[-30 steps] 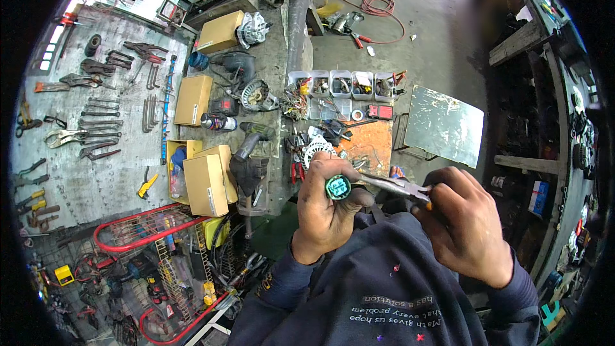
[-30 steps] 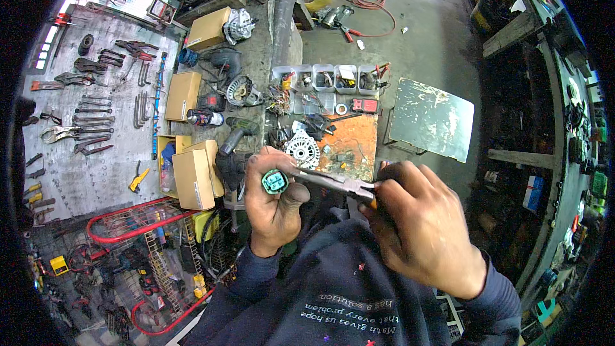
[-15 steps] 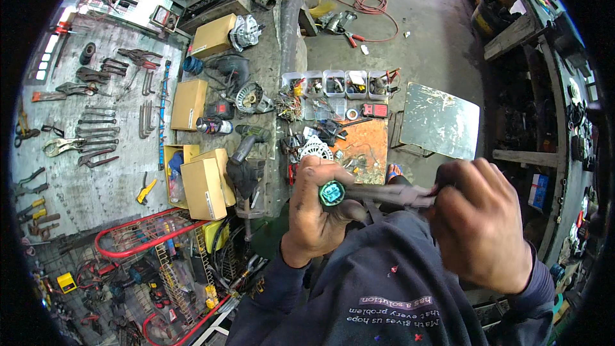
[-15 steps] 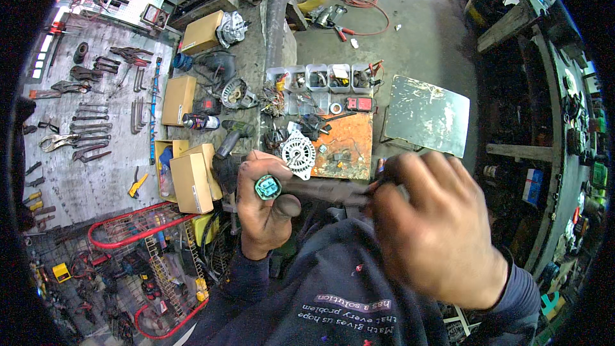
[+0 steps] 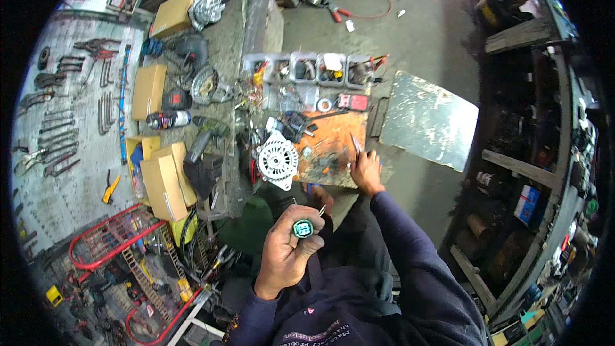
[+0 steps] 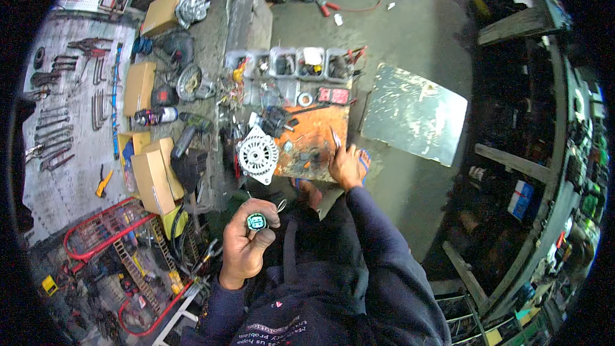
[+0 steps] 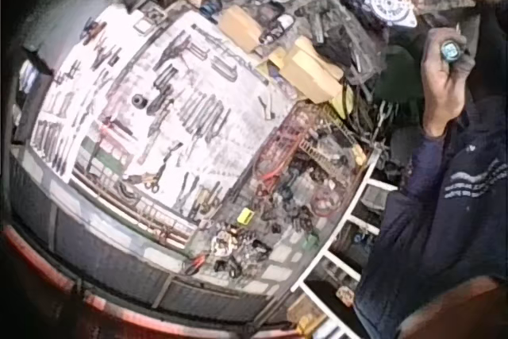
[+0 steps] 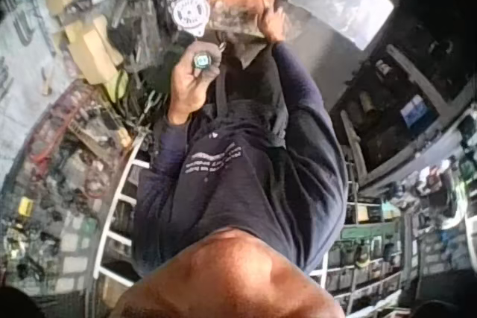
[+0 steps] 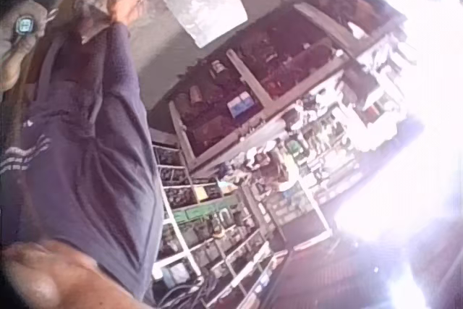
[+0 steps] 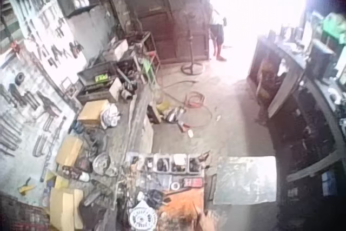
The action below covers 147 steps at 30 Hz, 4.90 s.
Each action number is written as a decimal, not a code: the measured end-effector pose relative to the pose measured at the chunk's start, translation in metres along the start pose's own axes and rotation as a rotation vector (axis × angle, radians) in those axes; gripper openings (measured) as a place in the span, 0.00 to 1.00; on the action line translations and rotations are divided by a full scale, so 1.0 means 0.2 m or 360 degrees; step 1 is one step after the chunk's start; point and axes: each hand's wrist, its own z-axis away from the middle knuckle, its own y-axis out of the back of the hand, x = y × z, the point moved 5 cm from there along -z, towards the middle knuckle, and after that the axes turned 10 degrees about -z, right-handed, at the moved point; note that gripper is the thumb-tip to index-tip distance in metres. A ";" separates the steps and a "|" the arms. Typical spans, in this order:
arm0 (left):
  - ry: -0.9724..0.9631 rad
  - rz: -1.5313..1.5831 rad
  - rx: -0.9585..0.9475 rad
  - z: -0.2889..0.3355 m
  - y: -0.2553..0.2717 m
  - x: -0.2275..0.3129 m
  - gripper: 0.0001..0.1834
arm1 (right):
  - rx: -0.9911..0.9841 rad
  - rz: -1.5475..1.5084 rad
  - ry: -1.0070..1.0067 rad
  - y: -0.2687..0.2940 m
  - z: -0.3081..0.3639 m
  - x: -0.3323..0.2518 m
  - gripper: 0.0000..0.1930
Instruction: The person manipulates a small green electrical connector with both hands, using pliers to adjust or remove internal components. The person repeatedly opens and closes the connector housing while working in a cluttered workshop.
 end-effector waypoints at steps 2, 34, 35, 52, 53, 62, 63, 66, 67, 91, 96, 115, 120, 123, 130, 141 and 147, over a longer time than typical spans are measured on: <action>-0.0098 -0.0126 -0.0066 -0.05 -0.01 -0.01 0.19 | 0.0016 -0.0047 0.0113 0.00 -0.13 -0.05 0.22; -0.0456 -0.0074 -0.0090 0.23 0.20 0.58 0.32 | -0.0530 -0.1646 0.0227 1.65 1.01 -1.12 0.06; -0.0397 0.0033 -0.0141 0.24 0.20 0.57 0.35 | -0.0591 -0.1708 0.0119 1.65 1.06 -1.14 0.06; -0.0489 0.0277 -0.0247 0.35 0.17 0.64 0.33 | -0.0238 -0.0938 0.1557 1.85 1.25 -1.62 0.10; -0.0511 0.0229 -0.0244 0.35 0.17 0.64 0.33 | -0.0269 -0.0881 0.1544 1.86 1.27 -1.64 0.11; -0.0575 0.0081 -0.0186 0.32 0.14 0.67 0.33 | -0.0335 -0.0943 0.1481 1.85 1.26 -1.63 0.11; -0.0504 0.0098 -0.0141 0.32 0.13 0.69 0.34 | -0.0352 -0.0935 0.1481 1.85 1.25 -1.63 0.11; -0.0471 0.0078 -0.0109 0.31 0.13 0.70 0.35 | -0.0350 -0.0955 0.1464 1.85 1.24 -1.63 0.09; -0.0491 0.0063 -0.0116 0.31 0.13 0.69 0.35 | -0.0347 -0.0959 0.1457 1.85 1.24 -1.63 0.09; -0.0532 -0.0264 -0.0299 0.24 0.19 0.70 0.28 | -0.0544 -0.0534 0.1571 1.83 1.16 -1.67 0.13; -0.0453 -0.0231 -0.0140 0.23 0.18 0.69 0.28 | -0.0141 -0.0248 0.1766 1.79 1.19 -1.68 0.17; -0.0488 -0.0159 -0.0172 0.21 0.16 0.73 0.30 | -0.0298 -0.1078 0.1505 1.83 1.11 -1.62 0.03; -0.0489 -0.0195 -0.0188 0.21 0.18 0.72 0.29 | -0.0435 -0.1069 0.1368 1.83 1.12 -1.61 0.05; -0.0508 -0.0163 -0.0194 0.21 0.18 0.73 0.29 | -0.0410 -0.1085 0.1436 1.82 1.11 -1.62 0.03; -0.0581 -0.0287 -0.0260 0.20 0.19 0.73 0.28 | -0.0529 -0.0994 0.1367 1.85 1.10 -1.65 0.06; -0.0430 -0.0261 -0.0037 0.21 0.18 0.71 0.28 | 0.0261 -0.0365 0.1651 1.75 1.21 -1.65 0.15; -0.0395 -0.0073 -0.0029 0.21 0.17 0.73 0.29 | 0.0178 -0.0543 0.1487 1.71 1.22 -1.64 0.12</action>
